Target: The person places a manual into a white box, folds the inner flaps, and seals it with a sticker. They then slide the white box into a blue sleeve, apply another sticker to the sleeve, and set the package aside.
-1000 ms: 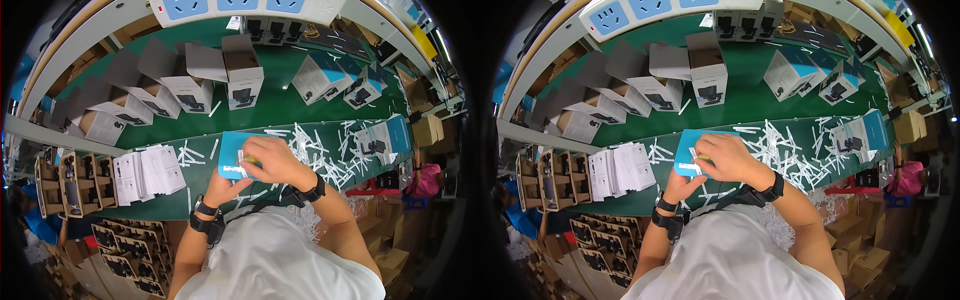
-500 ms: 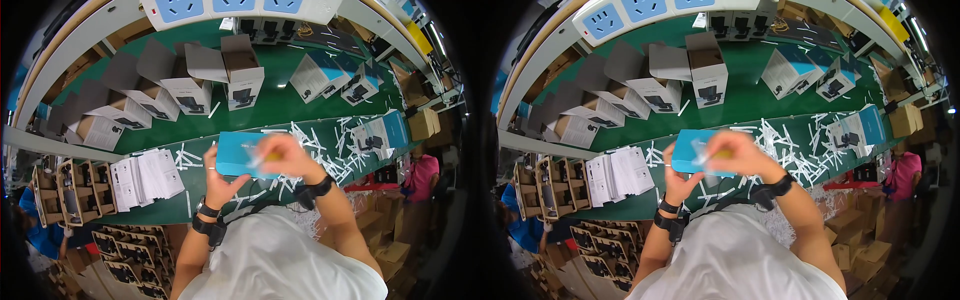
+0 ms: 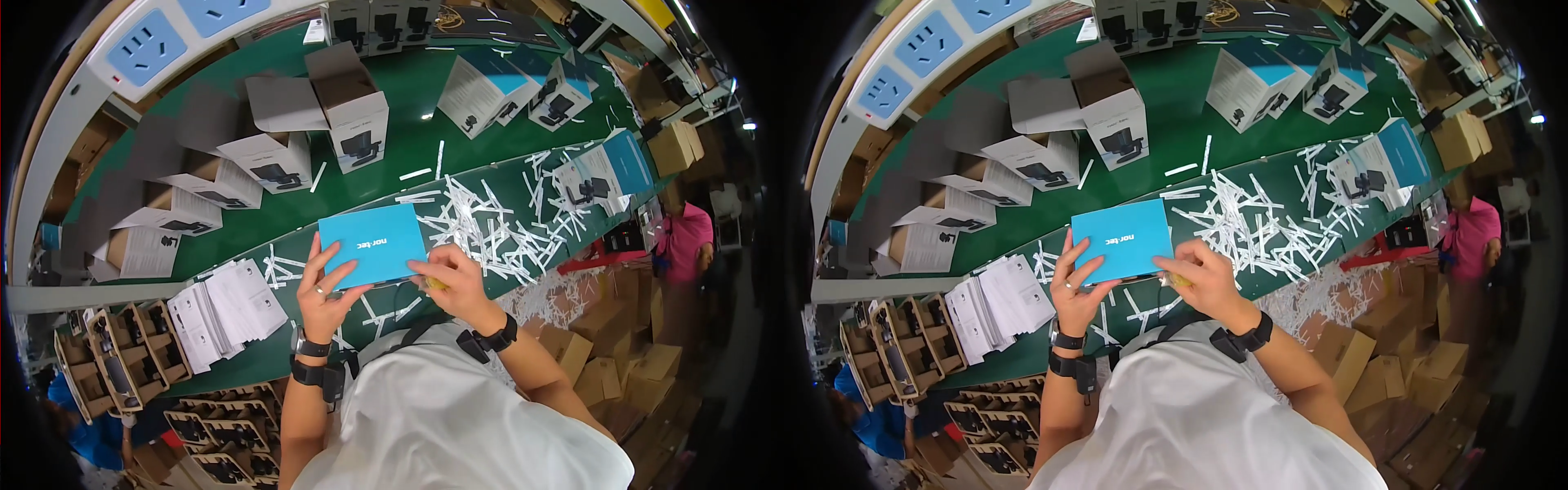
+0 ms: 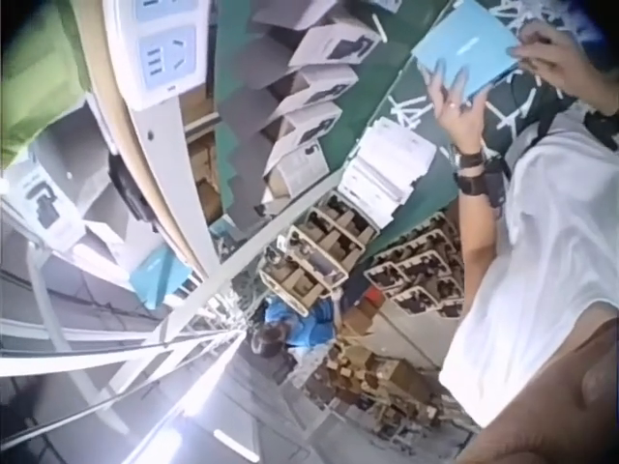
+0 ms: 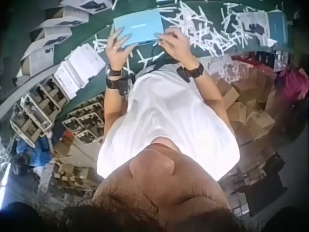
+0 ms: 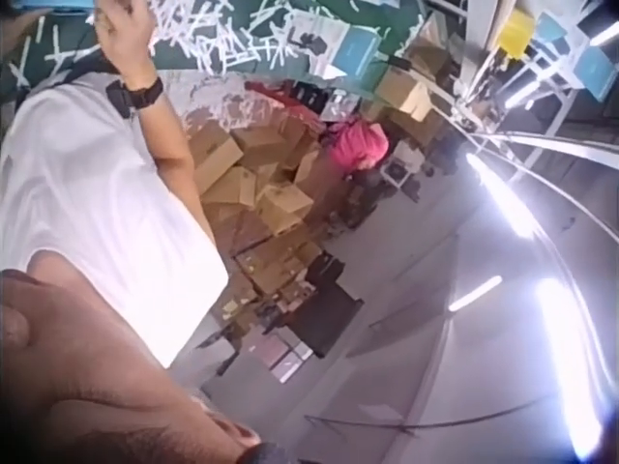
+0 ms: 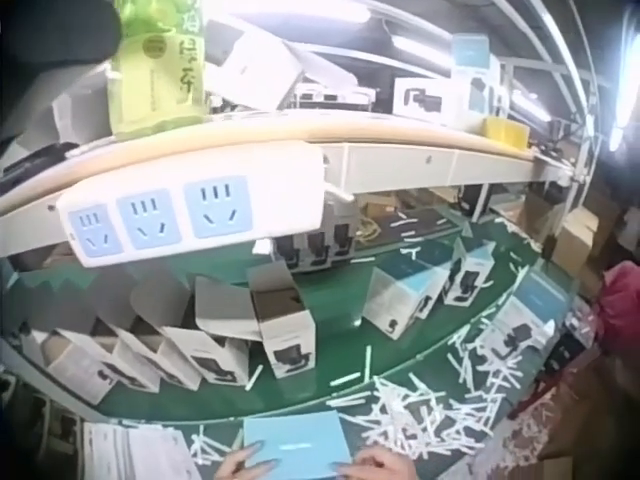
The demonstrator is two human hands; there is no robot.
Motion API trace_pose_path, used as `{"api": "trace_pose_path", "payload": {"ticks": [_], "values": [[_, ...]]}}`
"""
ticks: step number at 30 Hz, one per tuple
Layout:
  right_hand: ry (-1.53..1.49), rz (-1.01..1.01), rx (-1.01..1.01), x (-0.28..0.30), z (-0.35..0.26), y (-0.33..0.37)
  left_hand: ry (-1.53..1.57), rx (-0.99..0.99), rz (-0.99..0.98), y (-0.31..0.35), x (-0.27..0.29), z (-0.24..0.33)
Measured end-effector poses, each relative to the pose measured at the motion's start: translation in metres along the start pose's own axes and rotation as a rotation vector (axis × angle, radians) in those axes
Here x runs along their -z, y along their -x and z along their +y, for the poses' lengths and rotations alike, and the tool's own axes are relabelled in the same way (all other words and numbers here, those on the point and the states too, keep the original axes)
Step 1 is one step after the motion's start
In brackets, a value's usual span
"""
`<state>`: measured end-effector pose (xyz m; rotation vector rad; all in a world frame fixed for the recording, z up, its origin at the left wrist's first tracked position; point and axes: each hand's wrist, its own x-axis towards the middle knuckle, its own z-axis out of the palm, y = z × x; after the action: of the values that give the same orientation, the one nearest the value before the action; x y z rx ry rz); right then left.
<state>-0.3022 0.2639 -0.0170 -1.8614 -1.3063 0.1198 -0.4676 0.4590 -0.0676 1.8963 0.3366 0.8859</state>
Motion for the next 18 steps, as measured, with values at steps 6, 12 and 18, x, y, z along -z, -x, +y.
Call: {"api": "trace_pose_path", "payload": {"ticks": [6, 12, 18], "values": [[0.000, 0.088, 0.016, -0.013, 0.013, 0.020, -0.284, -0.156, -0.194, 0.002, 0.019, 0.001], [0.138, 0.129, 0.208, -0.022, 0.017, 0.026, -0.802, -0.139, -0.486, 0.005, -0.025, 0.060], [0.107, 0.007, 0.149, -0.011, 0.030, 0.013, -0.818, -0.277, -0.392, 0.000, -0.028, 0.037]]}}
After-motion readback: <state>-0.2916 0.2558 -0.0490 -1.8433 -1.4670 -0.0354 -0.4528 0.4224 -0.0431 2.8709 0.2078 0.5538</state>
